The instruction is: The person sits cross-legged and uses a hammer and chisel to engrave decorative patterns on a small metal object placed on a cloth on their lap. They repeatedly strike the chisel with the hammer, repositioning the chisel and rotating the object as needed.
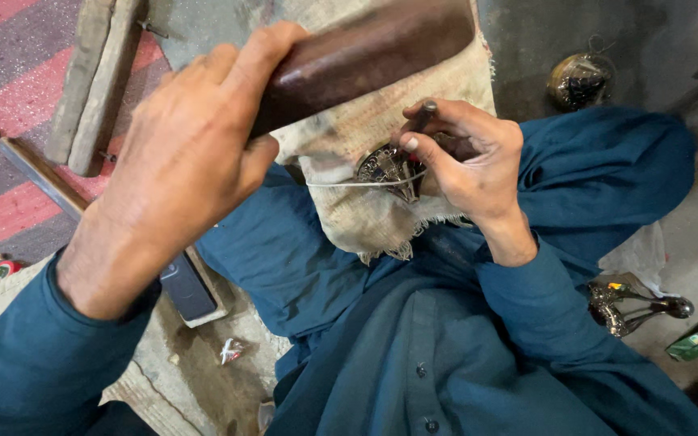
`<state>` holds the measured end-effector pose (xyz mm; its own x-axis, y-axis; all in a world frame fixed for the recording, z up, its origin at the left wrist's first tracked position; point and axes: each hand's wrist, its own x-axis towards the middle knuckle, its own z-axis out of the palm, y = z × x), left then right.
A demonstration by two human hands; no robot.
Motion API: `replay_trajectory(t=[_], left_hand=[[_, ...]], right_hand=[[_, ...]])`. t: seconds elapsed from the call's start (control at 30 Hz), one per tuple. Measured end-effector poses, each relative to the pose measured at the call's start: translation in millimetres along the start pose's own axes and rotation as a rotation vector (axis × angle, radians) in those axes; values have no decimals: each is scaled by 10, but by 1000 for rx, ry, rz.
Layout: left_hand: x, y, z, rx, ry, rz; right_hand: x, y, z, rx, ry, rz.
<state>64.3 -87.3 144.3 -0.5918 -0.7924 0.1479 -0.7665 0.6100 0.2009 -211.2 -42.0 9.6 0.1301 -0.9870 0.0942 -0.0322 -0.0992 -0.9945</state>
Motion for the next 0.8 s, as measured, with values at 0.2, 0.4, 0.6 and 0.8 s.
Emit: replay_trajectory(t=[0.2,0.4,0.6,0.8], left_hand=[[23,0,-8,-13,-3,-7],[67,-43,2,-110,7,-15],[81,-53,15,-131,-23,-19],[109,-67,21,-159,-53,-24]], right_hand=[[19,-16,-13,-18,-10,-37],[31,-32,-7,70,-10,19],[42,-38,-11,54,-14,4],[39,-18,-28,126,-28,4]])
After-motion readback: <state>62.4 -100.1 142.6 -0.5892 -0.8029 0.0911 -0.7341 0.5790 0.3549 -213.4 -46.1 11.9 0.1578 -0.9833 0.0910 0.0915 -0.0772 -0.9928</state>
